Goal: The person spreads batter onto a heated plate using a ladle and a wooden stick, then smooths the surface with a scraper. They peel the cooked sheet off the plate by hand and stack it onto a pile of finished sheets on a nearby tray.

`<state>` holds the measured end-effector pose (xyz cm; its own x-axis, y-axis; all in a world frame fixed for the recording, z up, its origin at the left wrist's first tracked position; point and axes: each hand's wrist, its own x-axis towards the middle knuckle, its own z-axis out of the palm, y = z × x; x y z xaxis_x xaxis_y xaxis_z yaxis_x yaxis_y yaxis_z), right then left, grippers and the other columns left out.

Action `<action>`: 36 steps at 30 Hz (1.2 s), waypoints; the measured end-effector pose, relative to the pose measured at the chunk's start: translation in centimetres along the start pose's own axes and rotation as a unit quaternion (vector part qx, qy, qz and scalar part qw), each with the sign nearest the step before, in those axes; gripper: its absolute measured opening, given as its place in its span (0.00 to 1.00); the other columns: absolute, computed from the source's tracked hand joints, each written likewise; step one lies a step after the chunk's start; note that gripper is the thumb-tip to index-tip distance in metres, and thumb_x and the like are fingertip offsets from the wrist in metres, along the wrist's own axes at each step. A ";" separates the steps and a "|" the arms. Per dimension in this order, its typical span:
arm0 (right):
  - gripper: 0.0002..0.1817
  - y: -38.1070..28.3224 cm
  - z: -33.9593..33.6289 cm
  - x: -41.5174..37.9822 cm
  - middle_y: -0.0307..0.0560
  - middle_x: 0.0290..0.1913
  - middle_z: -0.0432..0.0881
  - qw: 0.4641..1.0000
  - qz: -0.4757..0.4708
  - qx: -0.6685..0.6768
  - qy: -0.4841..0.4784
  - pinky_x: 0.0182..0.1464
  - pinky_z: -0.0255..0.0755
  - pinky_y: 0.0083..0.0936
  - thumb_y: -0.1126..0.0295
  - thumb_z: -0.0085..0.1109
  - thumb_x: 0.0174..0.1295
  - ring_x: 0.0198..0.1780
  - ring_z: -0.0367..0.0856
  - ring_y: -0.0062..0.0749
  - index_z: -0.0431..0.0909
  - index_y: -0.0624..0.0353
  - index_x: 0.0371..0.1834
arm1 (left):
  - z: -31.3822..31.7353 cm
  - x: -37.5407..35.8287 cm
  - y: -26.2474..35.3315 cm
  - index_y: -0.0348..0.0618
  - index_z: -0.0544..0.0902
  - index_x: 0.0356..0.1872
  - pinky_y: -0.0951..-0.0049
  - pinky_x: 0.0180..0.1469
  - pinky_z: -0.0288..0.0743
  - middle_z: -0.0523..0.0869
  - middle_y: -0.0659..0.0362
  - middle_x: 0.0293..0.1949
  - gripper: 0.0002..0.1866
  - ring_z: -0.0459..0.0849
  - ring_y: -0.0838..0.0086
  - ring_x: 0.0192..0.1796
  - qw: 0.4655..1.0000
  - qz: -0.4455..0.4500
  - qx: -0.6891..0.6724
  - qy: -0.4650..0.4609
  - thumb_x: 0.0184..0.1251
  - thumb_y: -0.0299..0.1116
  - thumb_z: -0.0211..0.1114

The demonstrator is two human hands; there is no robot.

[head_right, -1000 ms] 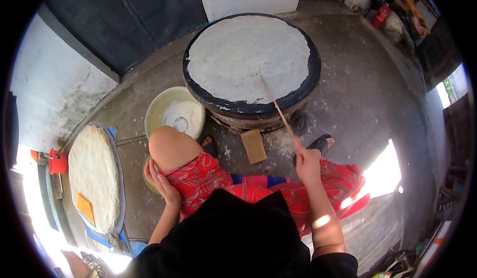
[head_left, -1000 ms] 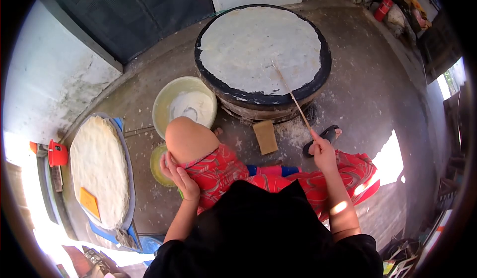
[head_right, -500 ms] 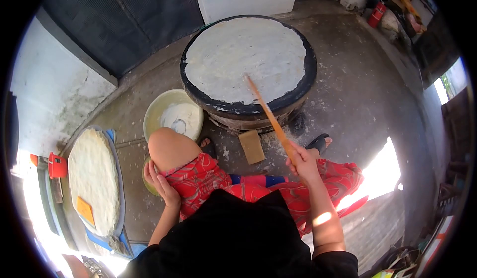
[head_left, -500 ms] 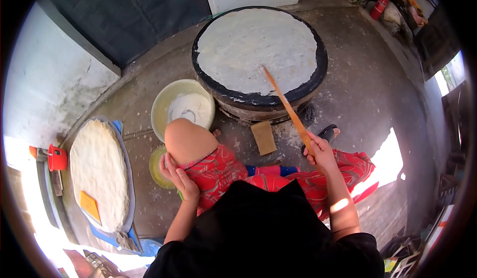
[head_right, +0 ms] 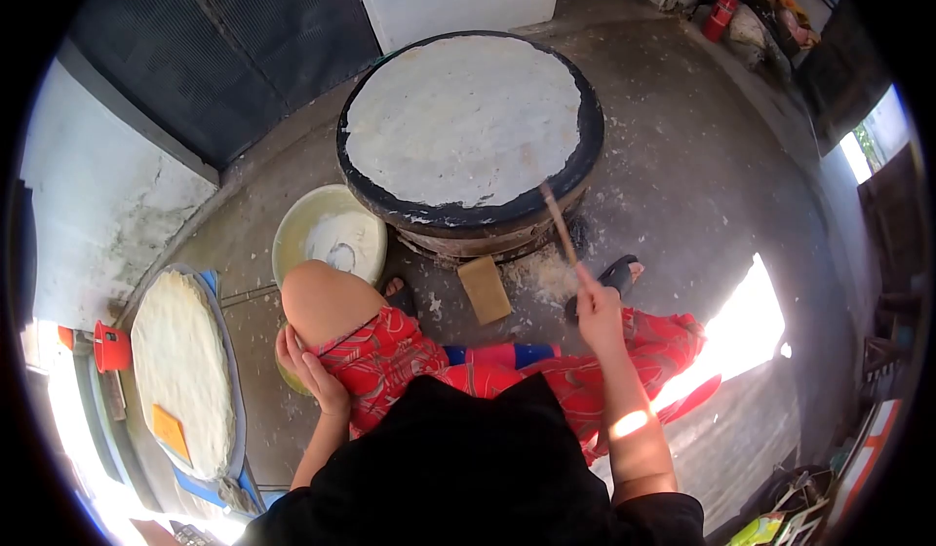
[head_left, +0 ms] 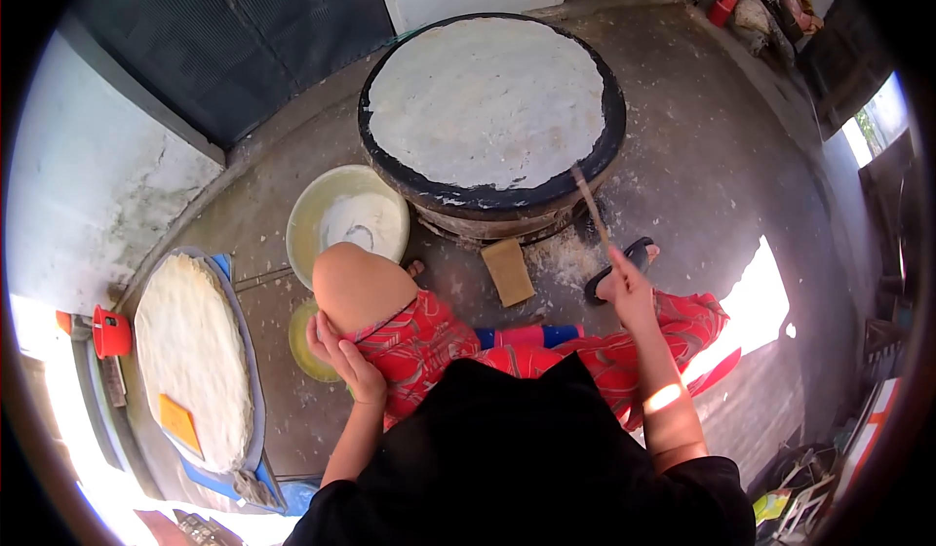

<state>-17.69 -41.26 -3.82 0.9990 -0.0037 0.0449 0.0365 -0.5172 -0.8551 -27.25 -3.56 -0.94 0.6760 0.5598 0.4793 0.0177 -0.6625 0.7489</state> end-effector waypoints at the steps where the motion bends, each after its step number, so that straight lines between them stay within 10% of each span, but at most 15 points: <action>1: 0.20 0.7 0.2 1.5 0.58 0.35 0.77 0.996 0.015 -0.062 0.059 0.41 0.70 0.34 0.74 0.47 0.58 0.37 0.76 0.50 0.71 0.48 0.54 | -0.1 0.0 0.2 0.33 0.61 0.59 0.64 0.64 0.47 0.58 0.47 0.60 0.26 0.56 0.59 0.63 1.000 0.001 0.021 -0.007 0.68 0.43 0.35; 12: 0.21 -3.9 8.8 4.8 0.50 0.30 0.75 0.982 -0.096 -0.127 -0.098 0.29 0.69 0.28 0.71 0.43 0.62 0.24 0.73 0.41 0.66 0.42 0.59 | -0.5 0.1 -0.1 0.31 0.58 0.61 0.63 0.65 0.45 0.51 0.44 0.62 0.28 0.52 0.57 0.65 0.999 -0.020 0.015 -0.026 0.68 0.44 0.35; 14: 0.21 -4.7 8.0 6.1 0.43 0.26 0.72 0.932 0.198 0.212 -0.218 0.20 0.62 0.20 0.69 0.39 0.65 0.17 0.64 0.26 0.61 0.39 0.63 | -0.5 -0.1 -0.4 0.31 0.57 0.61 0.63 0.65 0.45 0.50 0.45 0.62 0.29 0.52 0.57 0.65 0.999 -0.023 0.005 -0.026 0.68 0.44 0.35; 15: 0.20 -4.5 7.3 6.0 0.36 0.27 0.70 0.910 0.240 0.261 -0.213 0.16 0.54 0.11 0.67 0.36 0.67 0.15 0.57 0.14 0.61 0.41 0.63 | -0.4 0.0 -0.5 0.31 0.59 0.60 0.63 0.65 0.45 0.54 0.45 0.61 0.28 0.54 0.57 0.64 1.000 -0.016 0.018 -0.015 0.68 0.44 0.35; 21: 0.21 0.3 1.5 3.7 0.39 0.26 0.71 0.889 0.292 0.342 -0.089 0.18 0.59 0.15 0.69 0.36 0.67 0.16 0.61 0.17 0.61 0.42 0.63 | -0.8 0.2 -0.3 0.32 0.59 0.60 0.63 0.65 0.46 0.54 0.45 0.61 0.27 0.54 0.58 0.64 0.999 -0.032 0.015 -0.005 0.68 0.43 0.35; 23: 0.20 1.9 1.1 4.1 0.44 0.26 0.74 0.978 0.194 0.047 0.067 0.25 0.66 0.18 0.70 0.37 0.66 0.20 0.68 0.20 0.64 0.43 0.61 | -1.1 0.1 -0.6 0.31 0.57 0.61 0.62 0.65 0.46 0.50 0.44 0.62 0.28 0.53 0.57 0.65 0.998 -0.047 0.027 -0.019 0.67 0.43 0.35; 29: 0.18 1.7 1.9 11.5 0.49 0.33 0.79 0.975 0.040 -0.161 0.145 0.39 0.70 0.24 0.69 0.41 0.63 0.32 0.77 0.31 0.69 0.49 0.57 | -1.1 0.0 -1.4 0.31 0.57 0.61 0.62 0.65 0.46 0.50 0.44 0.62 0.29 0.53 0.57 0.64 0.998 -0.051 0.016 -0.016 0.67 0.44 0.35; 36: 0.20 -7.4 9.1 22.1 0.57 0.44 0.76 0.966 0.069 -0.248 -0.009 0.44 0.69 0.36 0.68 0.43 0.59 0.45 0.75 0.52 0.69 0.42 0.56 | -1.0 0.3 -1.1 0.31 0.57 0.61 0.61 0.64 0.46 0.51 0.43 0.62 0.31 0.54 0.56 0.63 0.998 -0.055 0.007 -0.012 0.67 0.47 0.34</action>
<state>4.32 -29.73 -1.20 0.9939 -0.0887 -0.0651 -0.1094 -0.8592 -0.4998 -27.79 -2.23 -1.17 0.6873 0.6169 0.3834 0.1026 -0.6050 0.7896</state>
